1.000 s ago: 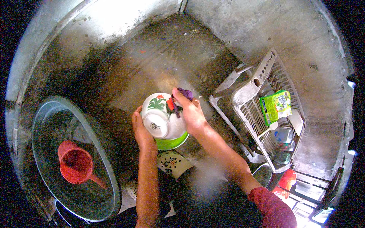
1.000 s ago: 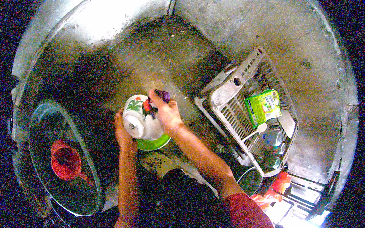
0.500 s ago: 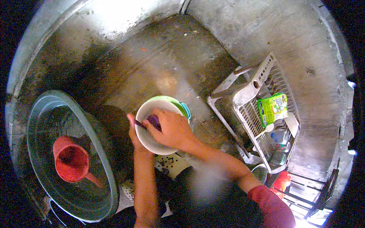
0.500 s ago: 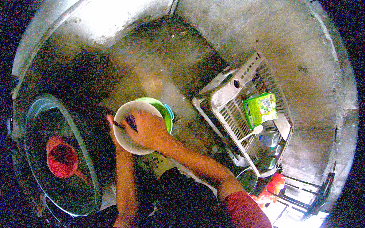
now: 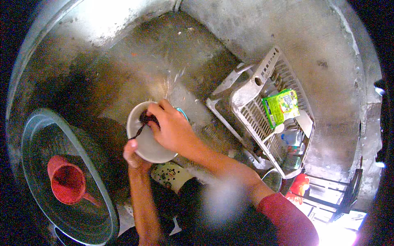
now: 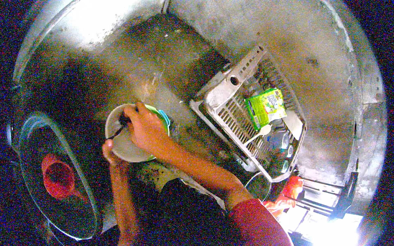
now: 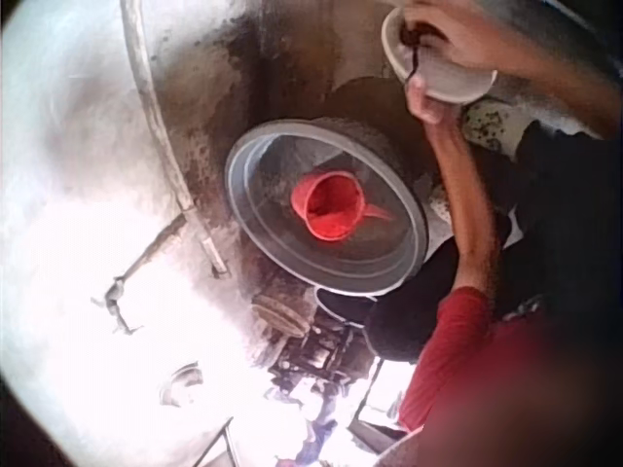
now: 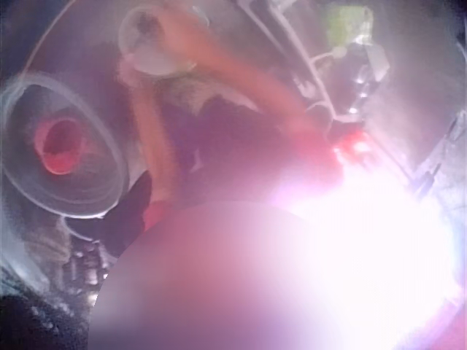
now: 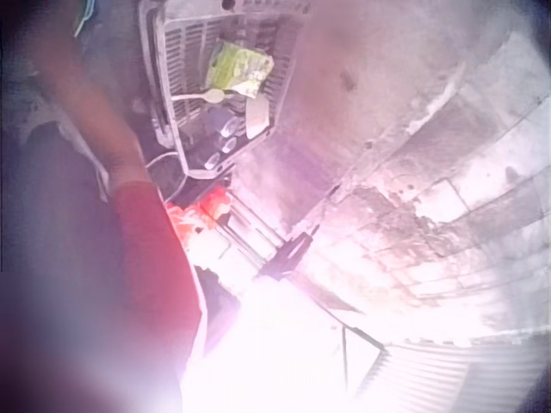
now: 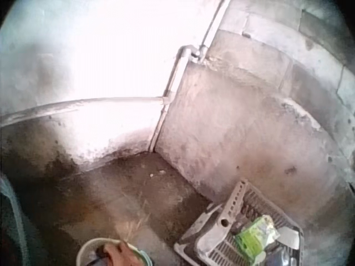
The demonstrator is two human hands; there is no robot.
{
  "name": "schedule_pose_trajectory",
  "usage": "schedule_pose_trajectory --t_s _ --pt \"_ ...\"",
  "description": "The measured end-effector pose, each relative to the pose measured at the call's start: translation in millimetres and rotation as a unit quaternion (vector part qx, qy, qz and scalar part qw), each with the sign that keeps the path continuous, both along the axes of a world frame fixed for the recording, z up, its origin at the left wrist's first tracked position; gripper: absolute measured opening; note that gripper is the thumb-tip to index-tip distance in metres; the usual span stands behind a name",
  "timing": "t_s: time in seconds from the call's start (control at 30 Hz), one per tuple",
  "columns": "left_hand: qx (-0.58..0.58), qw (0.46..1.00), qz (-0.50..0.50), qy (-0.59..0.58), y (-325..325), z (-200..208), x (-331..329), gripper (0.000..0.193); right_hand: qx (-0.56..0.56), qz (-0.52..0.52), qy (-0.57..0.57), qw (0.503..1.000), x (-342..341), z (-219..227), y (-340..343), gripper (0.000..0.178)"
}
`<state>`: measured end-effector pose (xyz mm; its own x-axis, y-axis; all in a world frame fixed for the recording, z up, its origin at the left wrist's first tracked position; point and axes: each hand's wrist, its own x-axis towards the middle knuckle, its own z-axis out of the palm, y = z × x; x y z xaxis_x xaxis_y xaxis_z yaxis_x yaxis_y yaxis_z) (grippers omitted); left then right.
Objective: The person washes two white bowls using a purple scrubber and rinses them with water from a pink cup. The cleaned bowls are placed on a dish rack.
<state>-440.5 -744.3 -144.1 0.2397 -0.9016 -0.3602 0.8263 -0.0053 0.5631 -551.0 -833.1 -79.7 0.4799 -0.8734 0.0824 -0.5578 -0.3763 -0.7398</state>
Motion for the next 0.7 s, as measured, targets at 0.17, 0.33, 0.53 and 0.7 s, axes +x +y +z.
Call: schedule_pose_trajectory --t_s 0.17,0.33,0.53,0.7 --pt "0.012 0.987 0.151 0.061 -12.3 2.8 16.5 0.079 0.093 0.307 -0.143 0.936 3.5 -4.9 -1.5 0.019" --pt "-0.007 0.998 0.06 -0.01 -4.0 -14.3 11.3 0.086 0.008 0.117 0.027 0.993 2.9 -9.9 -4.4 0.018" --pt "0.031 0.981 0.186 -0.049 -3.2 -31.3 23.1 0.084 0.132 0.302 -0.001 0.944 6.7 -9.7 -4.7 0.017" --pt "-0.007 0.999 0.025 -0.047 5.9 -42.3 43.7 0.086 -0.035 0.091 -0.041 0.994 16.0 -2.3 1.1 0.019"
